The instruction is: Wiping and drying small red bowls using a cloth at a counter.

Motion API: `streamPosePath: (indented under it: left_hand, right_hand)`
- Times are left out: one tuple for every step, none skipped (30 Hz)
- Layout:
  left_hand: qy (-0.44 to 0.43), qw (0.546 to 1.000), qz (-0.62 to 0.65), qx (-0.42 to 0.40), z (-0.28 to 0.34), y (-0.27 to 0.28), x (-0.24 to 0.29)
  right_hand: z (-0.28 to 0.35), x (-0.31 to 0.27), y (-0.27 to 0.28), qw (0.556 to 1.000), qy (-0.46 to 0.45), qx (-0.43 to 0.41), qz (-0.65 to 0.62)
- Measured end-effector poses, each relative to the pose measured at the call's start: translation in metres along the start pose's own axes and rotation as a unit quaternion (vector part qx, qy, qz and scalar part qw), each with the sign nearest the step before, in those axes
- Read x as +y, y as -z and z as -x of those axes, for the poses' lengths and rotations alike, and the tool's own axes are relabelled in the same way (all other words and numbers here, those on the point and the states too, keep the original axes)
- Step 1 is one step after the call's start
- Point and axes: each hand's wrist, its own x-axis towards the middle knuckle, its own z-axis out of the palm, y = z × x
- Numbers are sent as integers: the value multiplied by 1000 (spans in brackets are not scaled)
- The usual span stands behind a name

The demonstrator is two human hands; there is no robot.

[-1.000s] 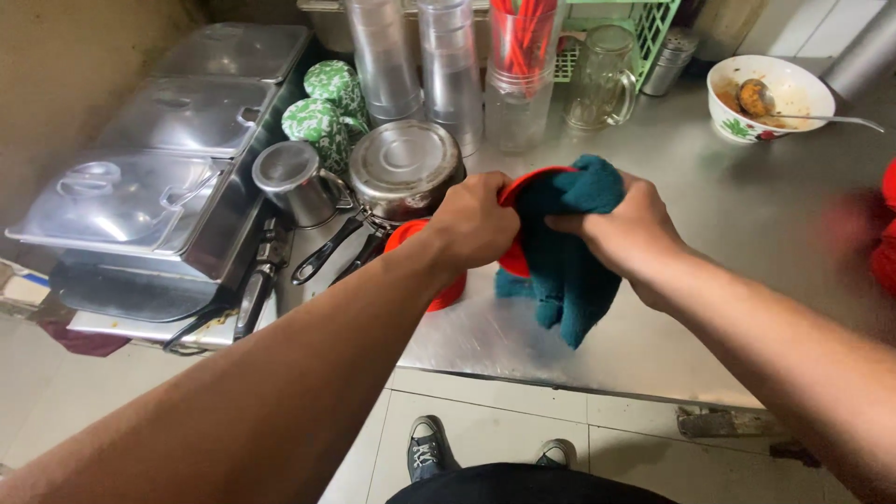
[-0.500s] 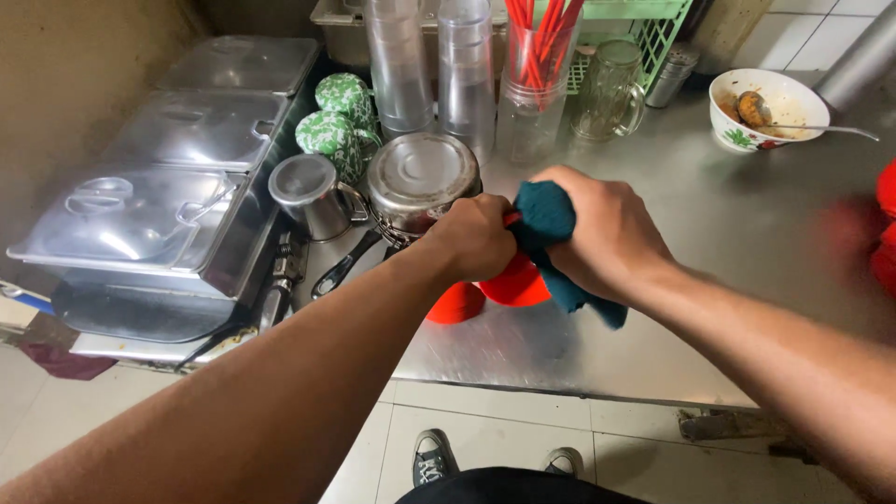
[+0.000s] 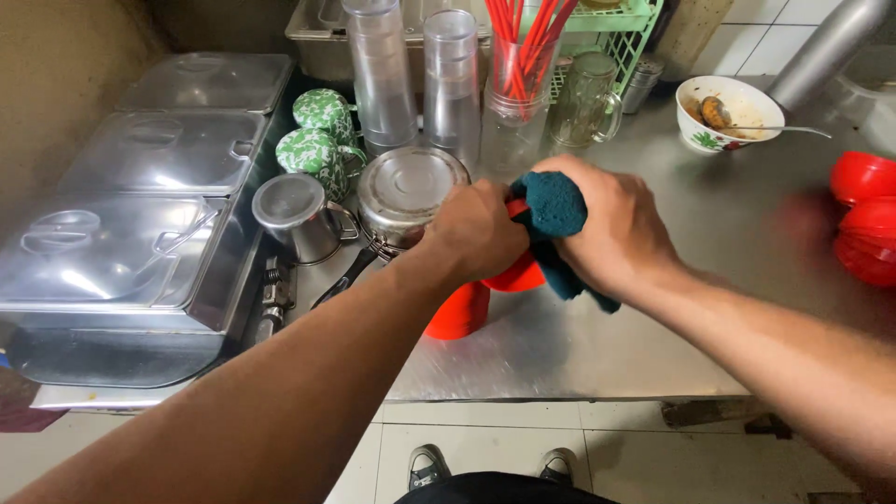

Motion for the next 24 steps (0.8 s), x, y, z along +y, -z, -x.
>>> streamPosePath:
  left_hand:
    - [0,1000,1,0,3,6,3]
    - [19,1000,-3,5,7,10,5]
    - [38,999,-7,10,10,15,8]
    - [38,999,-6,10,7,13,5]
    - [21,999,7,29,4,11,1]
    - [7,999,21,48,2,9,-4]
    - [10,999,23,49,-5,6,-11]
    - [-14,997,35,66,-11,0,-19]
    - [-37,995,47,84,-17,-6,-26]
    - [-36,995,49,80,-16,-4,-27]
    - [-18,996,62,64,-16,-3,-27]
    - [3,996,75,50,-16,-1,-29]
    - [6,996,76,48,-18,-9,-32]
    - [0,995,80,57,-22,-14,-34]
    - [-6,994,85,66,-26,-20,-36]
    - [-5,994,84,63,-21,-18,-33]
    - [9,994,102,43,-17,-17,-29]
    - [23,992,120,21,-11,-16,-25]
    - [25,992,120,16,-11,-23,-27]
    - [23,991,128,13,-11,-27,-27]
    - [22,990,137,11,-11,-32,-28]
    - [24,990,136,10,-12,-33,-26]
    - [33,990,139,23,-12,-35,-23]
    - [42,988,141,34,-11,-39,-20]
  right_hand:
    - [-3,-3,3,1000,0,-1,1]
    - [-5,-5,6,999,49,-6,-3]
    - [-7,-7,9,995,98,-11,-7]
    - [-8,-7,6,995,99,-12,-6]
    - [-8,-6,3,998,58,0,-14]
    - [-9,-6,0,1000,18,9,-24]
    - [-10,-8,-1,1000,20,6,-23]
    - [-9,-10,-3,991,-108,-24,-70]
    - [-8,-11,-4,964,-234,-54,-115]
    - [-4,-6,-8,963,-238,-55,-114]
    - [0,0,-12,939,-287,-65,-178]
    - [4,6,-17,909,-332,-76,-241]
    - [11,12,-22,908,-334,-79,-240]
    - [15,18,-26,882,-367,-84,-283]
    - [20,24,-30,853,-399,-87,-325]
    - [21,19,-27,851,-402,-88,-325]
    - [22,14,-24,848,-423,-104,-302]
    - [24,10,-21,843,-444,-121,-278]
    - [29,14,-20,841,-448,-122,-278]
    - [30,17,-19,844,-434,-127,-288]
    - [32,21,-18,848,-419,-131,-297]
    - [31,23,-16,847,-419,-133,-298]
    - [31,24,-14,857,-407,-128,-290]
    - [33,27,-12,865,-397,-124,-281]
